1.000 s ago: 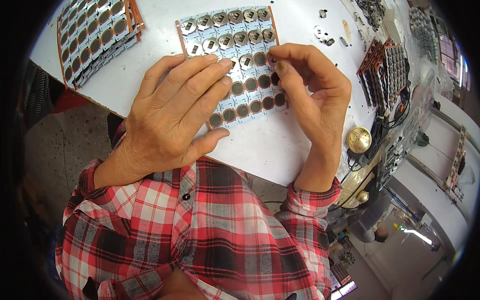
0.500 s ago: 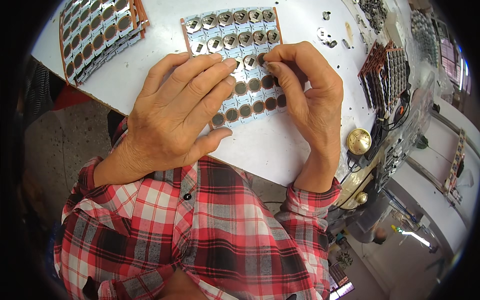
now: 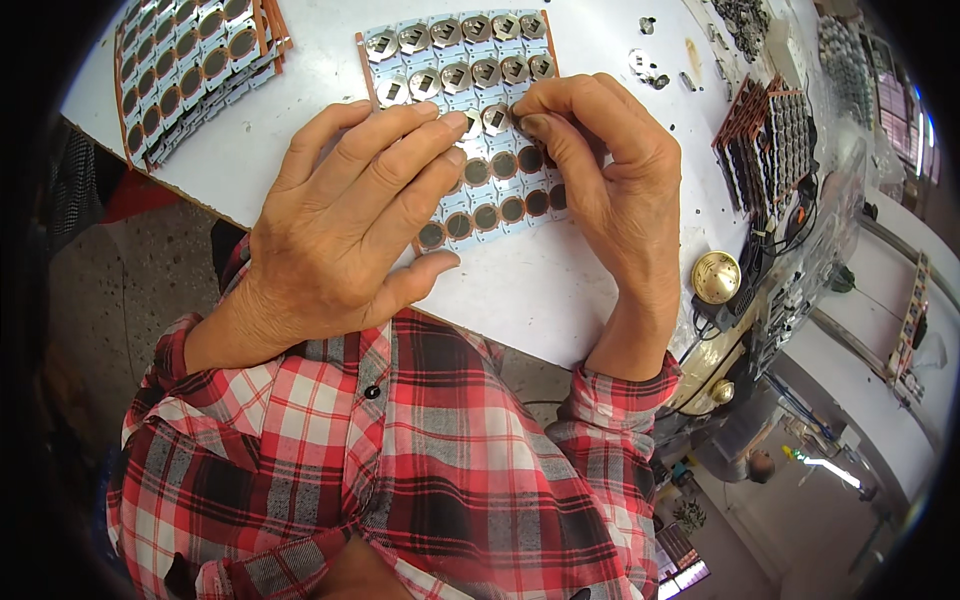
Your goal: Sorting and placing small metal components into a grid tray.
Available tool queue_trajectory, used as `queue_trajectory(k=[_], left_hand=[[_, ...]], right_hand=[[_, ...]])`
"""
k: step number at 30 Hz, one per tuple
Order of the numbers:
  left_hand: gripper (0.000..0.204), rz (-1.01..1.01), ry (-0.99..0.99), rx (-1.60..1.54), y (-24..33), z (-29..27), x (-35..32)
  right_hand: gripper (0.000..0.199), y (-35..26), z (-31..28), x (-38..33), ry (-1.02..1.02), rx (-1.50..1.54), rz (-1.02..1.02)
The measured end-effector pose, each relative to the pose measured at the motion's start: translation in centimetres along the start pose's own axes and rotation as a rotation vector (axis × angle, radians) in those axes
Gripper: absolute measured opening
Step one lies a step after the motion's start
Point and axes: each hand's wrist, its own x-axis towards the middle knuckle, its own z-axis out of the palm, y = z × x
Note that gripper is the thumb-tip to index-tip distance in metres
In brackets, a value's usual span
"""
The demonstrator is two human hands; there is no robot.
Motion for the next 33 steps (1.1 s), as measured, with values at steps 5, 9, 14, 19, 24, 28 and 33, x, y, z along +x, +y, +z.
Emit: queue_trajectory(k=[5, 9, 14, 19, 24, 28, 33], left_hand=[[0.071, 0.006, -0.012, 0.002, 0.0, -0.1, 0.0], [0.072, 0.005, -0.007, 0.0, 0.1, -0.2, 0.0], [0.072, -0.01, -0.016, -0.004, 0.0, -0.1, 0.0], [0.07, -0.013, -0.005, -0.013, 0.2, -0.1, 0.1], [0.068, 0.005, -0.012, -0.007, -0.2, -0.3, 0.2], [0.066, 0.012, 0.003, -0.001, -0.1, -0.2, 0.0], [0.065, 0.024, 0.006, -0.005, -0.2, -0.4, -0.1]], right_hand=[[0.011, -0.2, 0.1, -0.1, -0.036, 0.007, 0.028], [0.009, -0.5, 0.8, -0.5, 0.129, 0.034, 0.139], [0.01, 0.3, 0.8, -0.6, 0.13, -0.003, 0.041], [0.015, 0.6, 0.2, -0.7, 0.07, 0.039, 0.047], [0.014, 0.7, -0.2, -0.2, 0.019, 0.044, 0.038], [0.016, 2.8, -0.3, -0.1, 0.297, -0.026, 0.014], [0.021, 5.2, -2.1, 1.3, 0.497, -0.432, -0.068]])
